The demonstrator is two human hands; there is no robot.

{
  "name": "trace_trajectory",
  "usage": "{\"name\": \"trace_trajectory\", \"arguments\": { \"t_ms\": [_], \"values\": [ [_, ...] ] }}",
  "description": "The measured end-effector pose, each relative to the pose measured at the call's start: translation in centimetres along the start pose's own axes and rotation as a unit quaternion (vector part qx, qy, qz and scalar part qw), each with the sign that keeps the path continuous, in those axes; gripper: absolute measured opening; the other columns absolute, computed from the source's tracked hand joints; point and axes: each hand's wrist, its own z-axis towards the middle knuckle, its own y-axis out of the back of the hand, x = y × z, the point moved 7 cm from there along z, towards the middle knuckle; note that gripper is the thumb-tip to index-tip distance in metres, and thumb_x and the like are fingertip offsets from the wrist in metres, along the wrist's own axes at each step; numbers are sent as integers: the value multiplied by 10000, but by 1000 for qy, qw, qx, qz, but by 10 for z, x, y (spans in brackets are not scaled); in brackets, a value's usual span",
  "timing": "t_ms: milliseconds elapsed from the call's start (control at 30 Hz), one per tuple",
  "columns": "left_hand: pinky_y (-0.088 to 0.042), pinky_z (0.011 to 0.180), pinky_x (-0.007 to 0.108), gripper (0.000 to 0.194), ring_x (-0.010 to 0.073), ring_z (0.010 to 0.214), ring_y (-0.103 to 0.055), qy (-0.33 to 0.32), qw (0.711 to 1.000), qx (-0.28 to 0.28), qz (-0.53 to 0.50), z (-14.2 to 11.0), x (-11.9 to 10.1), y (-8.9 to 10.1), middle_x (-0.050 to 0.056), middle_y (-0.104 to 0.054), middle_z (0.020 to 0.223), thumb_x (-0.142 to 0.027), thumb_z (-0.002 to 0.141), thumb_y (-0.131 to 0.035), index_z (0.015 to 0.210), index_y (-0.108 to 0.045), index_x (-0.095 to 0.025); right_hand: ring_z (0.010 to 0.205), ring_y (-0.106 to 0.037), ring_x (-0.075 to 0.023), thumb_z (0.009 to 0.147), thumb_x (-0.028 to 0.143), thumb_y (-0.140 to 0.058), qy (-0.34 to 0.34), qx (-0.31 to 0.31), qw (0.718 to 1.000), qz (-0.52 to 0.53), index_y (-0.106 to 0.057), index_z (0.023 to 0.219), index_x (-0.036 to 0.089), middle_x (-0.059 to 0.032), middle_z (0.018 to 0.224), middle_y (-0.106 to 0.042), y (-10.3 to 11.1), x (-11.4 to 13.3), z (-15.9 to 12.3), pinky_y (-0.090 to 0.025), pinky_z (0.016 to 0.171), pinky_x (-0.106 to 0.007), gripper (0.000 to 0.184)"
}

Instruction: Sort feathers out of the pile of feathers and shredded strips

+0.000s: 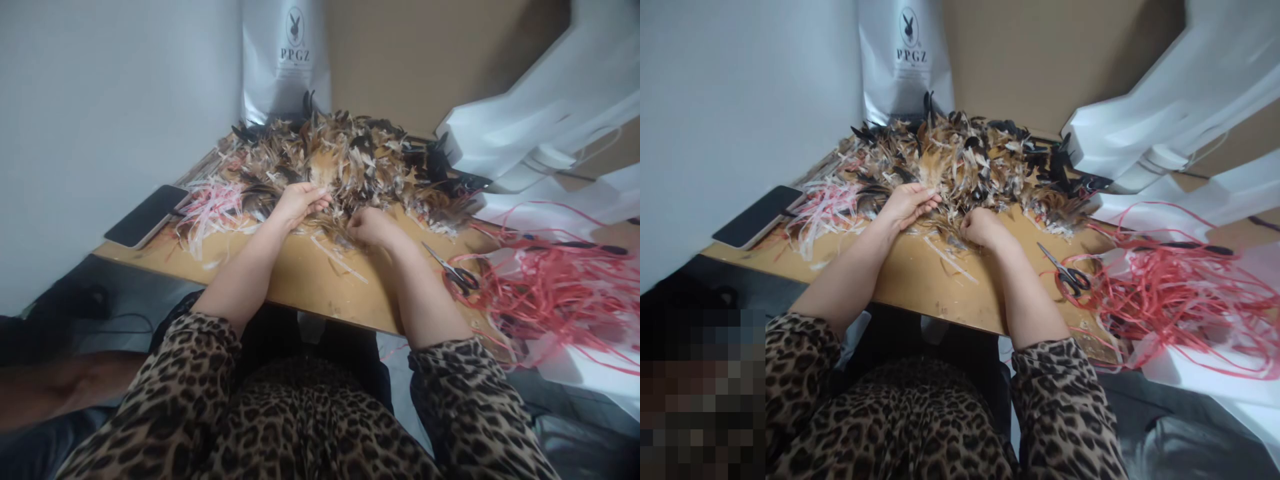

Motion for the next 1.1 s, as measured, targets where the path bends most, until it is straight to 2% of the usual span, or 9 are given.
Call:
{"name": "trace_trajectory", "arguments": {
  "t_ms": [167,233,300,400,500,667,767,867,1100],
  "values": [
    [-468,532,118,93,34,532,-607,4,1000,6,-5,1,1,0,40,-696,677,-147,810,-680,757,-676,-71,581,-560,-167,629,157,-628,-1,8,1000,-26,-676,581,186,-60,605,-657,-4,-2,0,-362,556,-279,73],
    [-466,530,116,87,31,530,-604,6,1000,5,-11,0,1,0,40,-698,685,-145,810,-679,762,-677,-73,558,-547,-154,617,139,-635,4,-7,999,33,-655,569,186,-40,581,-644,2,-8,0,-373,549,-271,70],
    [-463,527,114,87,29,528,-602,10,1000,5,-19,0,1,-2,43,-699,690,-135,816,-670,758,-676,-70,518,-529,-132,617,130,-642,0,-18,989,148,-643,583,183,-15,554,-629,8,-17,0,-392,539,-257,64],
    [-462,530,112,79,27,531,-604,21,999,9,-23,-3,2,-5,49,-702,696,-118,821,-659,763,-674,-67,455,-497,-107,620,165,-683,-17,-17,941,339,-645,616,163,-5,513,-605,13,-26,-2,-402,490,-243,39],
    [-465,534,115,70,32,536,-610,33,999,15,-22,-5,4,-8,56,-706,704,-116,816,-665,769,-673,-64,428,-472,-92,584,250,-762,-27,-50,882,467,-655,641,151,-4,486,-587,17,-29,-2,-371,436,-226,157],
    [-481,540,121,80,52,571,-644,57,997,43,-18,-8,10,-16,92,-726,758,-125,813,-671,797,-687,-48,449,-446,-74,510,334,-819,-22,-126,784,608,-647,672,177,28,502,-566,12,-23,3,-322,432,-204,284],
    [-485,533,125,73,71,597,-668,76,995,57,-22,-10,14,-20,106,-733,778,-116,814,-666,816,-691,-47,466,-447,-71,512,369,-815,-18,-143,748,648,-638,693,187,43,527,-557,1,-16,9,-342,466,-209,312],
    [-485,533,125,72,75,596,-672,91,994,63,-24,-10,17,-22,112,-736,786,-121,796,-690,807,-687,-49,530,-498,-82,521,388,-800,-3,-156,743,651,-634,721,186,37,607,-590,-6,-8,14,-403,542,-227,330],
    [-483,539,122,83,55,555,-642,105,991,72,-38,-12,19,-26,95,-718,720,-114,789,-697,744,-675,-49,651,-547,-98,563,386,-748,8,-210,772,600,-591,721,184,28,704,-596,-5,2,11,-451,675,-244,300]
  ]
}}
